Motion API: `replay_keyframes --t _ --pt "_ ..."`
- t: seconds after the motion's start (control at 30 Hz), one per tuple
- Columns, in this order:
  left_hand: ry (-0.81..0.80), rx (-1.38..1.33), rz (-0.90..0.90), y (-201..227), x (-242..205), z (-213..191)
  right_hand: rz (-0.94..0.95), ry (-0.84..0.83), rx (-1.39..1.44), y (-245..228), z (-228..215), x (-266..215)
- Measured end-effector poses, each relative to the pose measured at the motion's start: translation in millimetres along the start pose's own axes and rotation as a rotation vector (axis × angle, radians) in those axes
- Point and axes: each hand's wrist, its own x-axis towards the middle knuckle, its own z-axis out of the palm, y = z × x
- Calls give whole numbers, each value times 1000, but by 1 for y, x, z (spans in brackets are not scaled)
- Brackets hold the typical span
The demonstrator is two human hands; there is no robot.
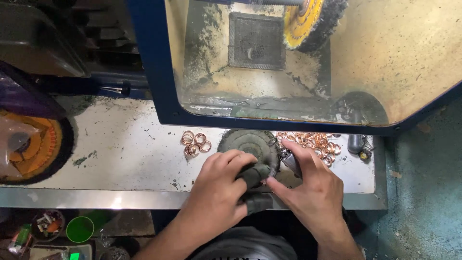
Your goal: The person uses a handheld rotary tool to grind the surface of small copper-colored metal rings. They hold each ring against a rotating grinding wheel, then place it on the workbench before picking up the next one.
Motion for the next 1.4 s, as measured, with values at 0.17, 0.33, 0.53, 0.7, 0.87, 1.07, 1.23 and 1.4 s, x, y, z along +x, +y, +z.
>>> replay_keyframes --t 0.17,0.33,0.53,0.7,0.87,1.07,1.23,1.4 --pt "102 43 -11 -4 2 11 17 9 -1 4 4 0" --pt "83 28 -35 -5 1 12 49 29 137 7 -7 -4" --pt "75 62 -35 -6 -2 14 138 49 136 11 -3 -8" --pt "48 66 -29 -5 -3 11 82 65 147 11 0 -7" --pt "75 65 -12 -6 -2 14 101 60 246 17 7 -9" --pt "77 68 -18 -6 -3 14 36 217 258 18 -11 9" --pt "53 88 -18 -3 -2 12 32 109 -84 22 -8 34" --pt "33 91 -12 -2 -1 12 -98 135 -331 29 1 43"
